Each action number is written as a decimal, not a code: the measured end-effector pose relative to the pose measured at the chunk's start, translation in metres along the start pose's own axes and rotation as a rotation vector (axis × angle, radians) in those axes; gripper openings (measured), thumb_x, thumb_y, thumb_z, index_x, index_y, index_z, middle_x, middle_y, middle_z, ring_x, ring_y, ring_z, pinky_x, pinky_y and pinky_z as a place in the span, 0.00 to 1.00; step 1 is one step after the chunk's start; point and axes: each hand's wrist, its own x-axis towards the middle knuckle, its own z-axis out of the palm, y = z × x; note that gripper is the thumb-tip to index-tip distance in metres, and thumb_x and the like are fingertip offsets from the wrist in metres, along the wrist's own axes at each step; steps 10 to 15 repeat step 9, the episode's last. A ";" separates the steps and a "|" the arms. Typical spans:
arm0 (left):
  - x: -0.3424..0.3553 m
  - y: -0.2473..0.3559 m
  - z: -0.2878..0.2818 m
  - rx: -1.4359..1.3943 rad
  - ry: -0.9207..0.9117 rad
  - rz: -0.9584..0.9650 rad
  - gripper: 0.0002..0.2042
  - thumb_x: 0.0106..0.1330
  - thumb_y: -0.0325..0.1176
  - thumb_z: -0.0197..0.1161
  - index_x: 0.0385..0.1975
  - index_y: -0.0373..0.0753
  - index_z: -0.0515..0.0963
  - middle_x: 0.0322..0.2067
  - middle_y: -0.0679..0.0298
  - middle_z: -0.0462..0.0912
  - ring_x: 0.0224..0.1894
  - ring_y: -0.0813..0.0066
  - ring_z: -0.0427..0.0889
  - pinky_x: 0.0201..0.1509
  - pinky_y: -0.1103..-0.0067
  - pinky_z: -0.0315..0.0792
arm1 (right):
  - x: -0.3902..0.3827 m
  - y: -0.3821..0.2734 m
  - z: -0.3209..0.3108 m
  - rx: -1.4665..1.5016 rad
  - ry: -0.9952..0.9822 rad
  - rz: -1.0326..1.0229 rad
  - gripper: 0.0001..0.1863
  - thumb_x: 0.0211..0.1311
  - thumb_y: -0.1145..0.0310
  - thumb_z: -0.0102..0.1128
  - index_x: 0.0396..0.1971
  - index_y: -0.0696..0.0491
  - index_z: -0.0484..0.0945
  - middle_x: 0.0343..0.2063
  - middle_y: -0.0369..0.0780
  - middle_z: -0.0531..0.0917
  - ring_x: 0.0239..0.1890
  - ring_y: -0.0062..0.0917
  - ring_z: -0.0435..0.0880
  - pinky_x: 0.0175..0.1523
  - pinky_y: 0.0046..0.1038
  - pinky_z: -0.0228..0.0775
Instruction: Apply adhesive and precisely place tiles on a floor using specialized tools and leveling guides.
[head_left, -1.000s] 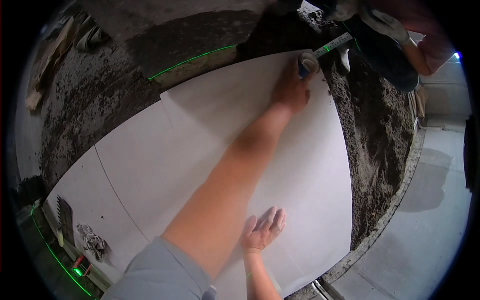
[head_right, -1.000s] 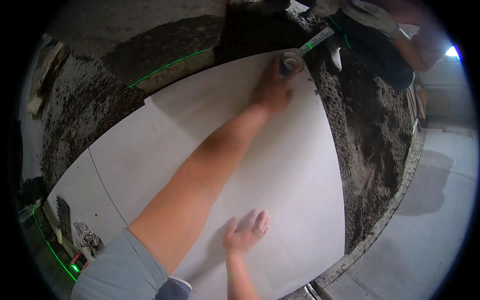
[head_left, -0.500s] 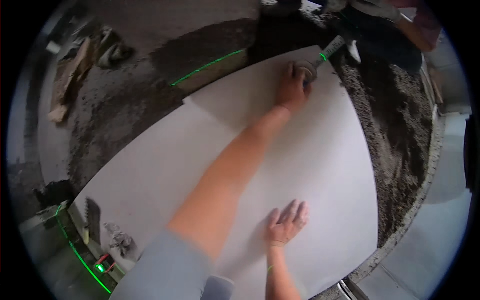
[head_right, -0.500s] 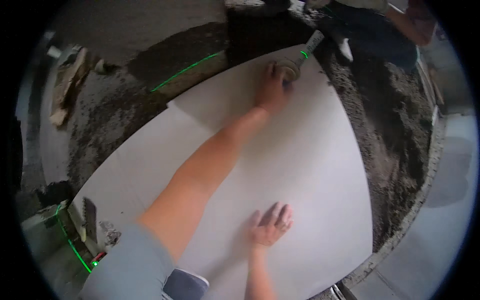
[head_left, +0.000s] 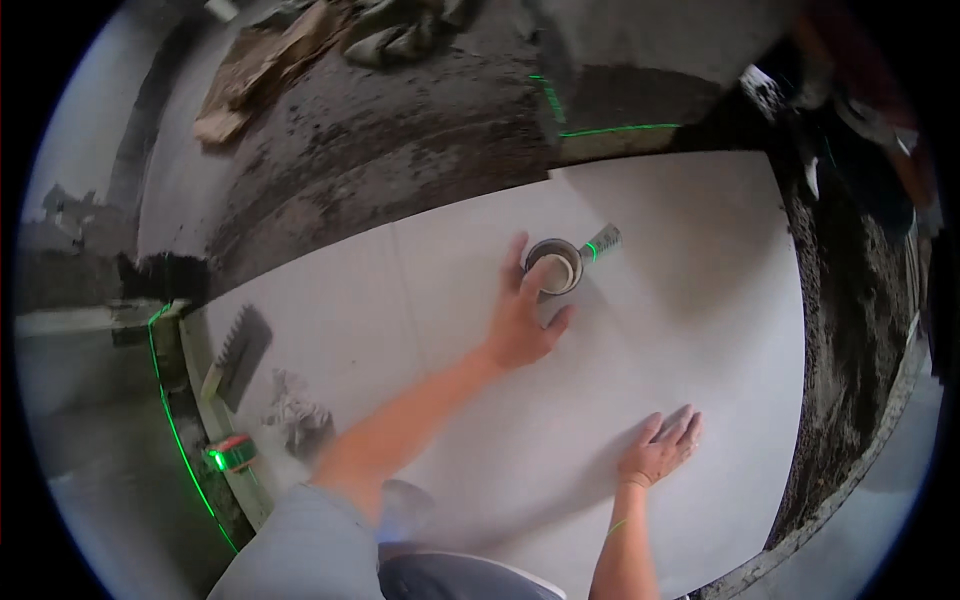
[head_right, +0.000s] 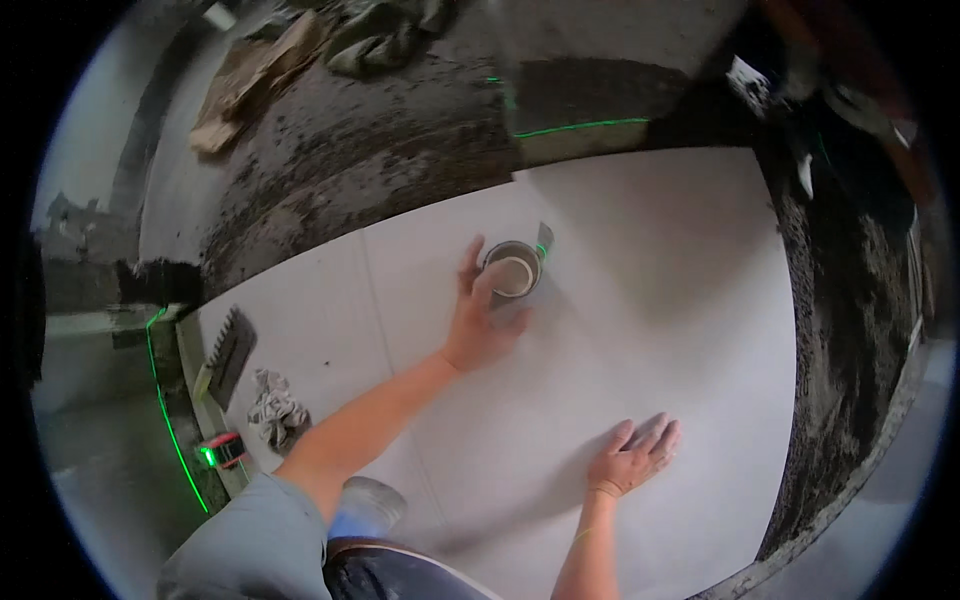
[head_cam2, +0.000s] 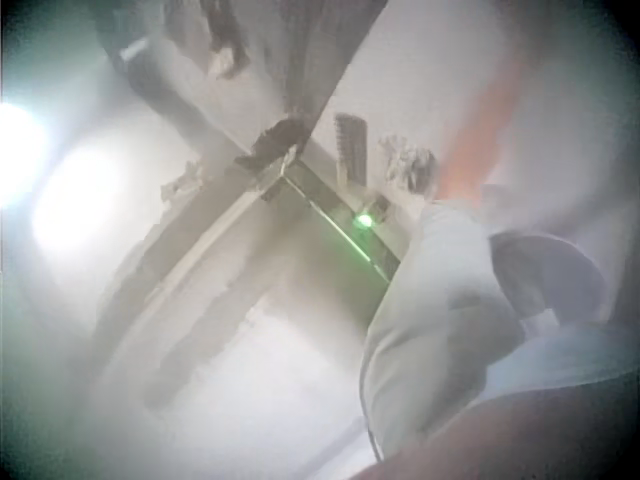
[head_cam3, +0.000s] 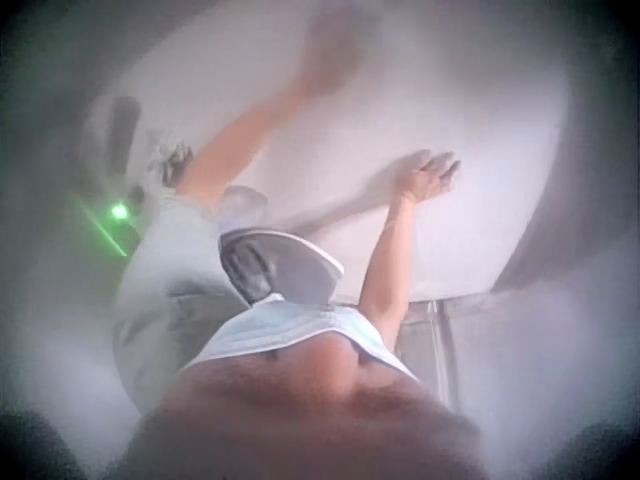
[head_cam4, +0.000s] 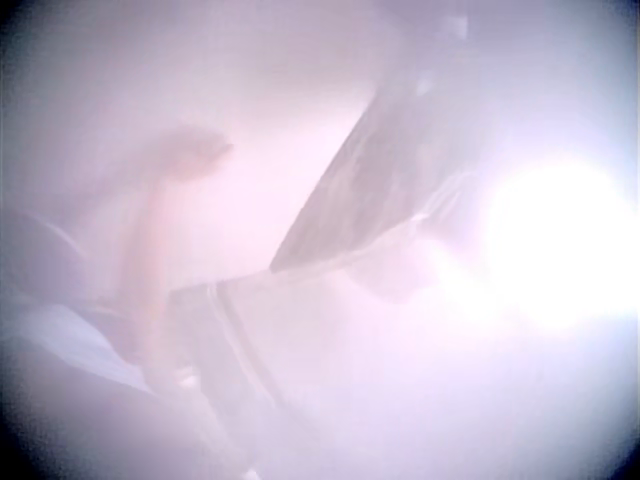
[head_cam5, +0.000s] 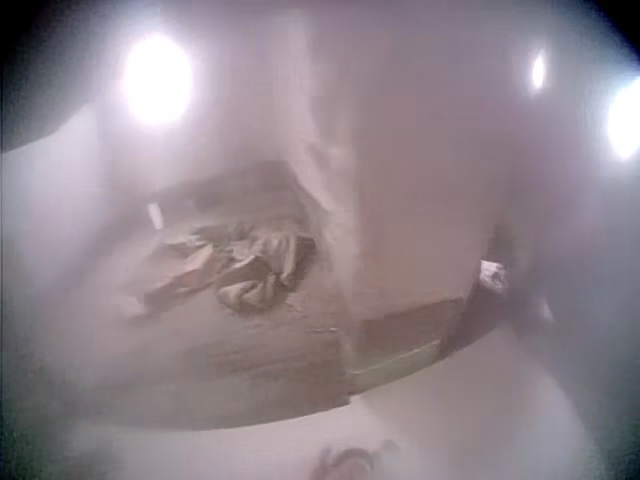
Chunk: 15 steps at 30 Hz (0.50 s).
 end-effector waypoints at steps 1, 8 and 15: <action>-0.010 0.000 -0.004 -0.016 0.048 0.021 0.38 0.53 0.26 0.74 0.64 0.39 0.60 0.71 0.46 0.49 0.72 0.44 0.57 0.66 0.62 0.70 | -0.001 -0.001 0.000 0.003 -0.004 -0.029 0.35 0.71 0.48 0.46 0.71 0.54 0.62 0.72 0.48 0.59 0.75 0.44 0.55 0.77 0.48 0.42; -0.026 0.009 -0.006 -0.129 0.215 -0.207 0.49 0.52 0.28 0.74 0.73 0.37 0.48 0.73 0.45 0.46 0.75 0.43 0.47 0.75 0.60 0.58 | -0.015 0.020 0.017 0.108 0.011 -0.053 0.37 0.73 0.43 0.42 0.73 0.53 0.58 0.74 0.48 0.57 0.75 0.45 0.52 0.78 0.48 0.38; -0.026 0.011 -0.007 -0.244 0.179 -0.303 0.49 0.55 0.31 0.74 0.74 0.38 0.46 0.74 0.47 0.45 0.77 0.45 0.44 0.79 0.62 0.47 | -0.025 0.029 0.021 0.131 0.024 -0.057 0.38 0.73 0.42 0.41 0.74 0.52 0.56 0.74 0.47 0.56 0.76 0.45 0.50 0.78 0.48 0.37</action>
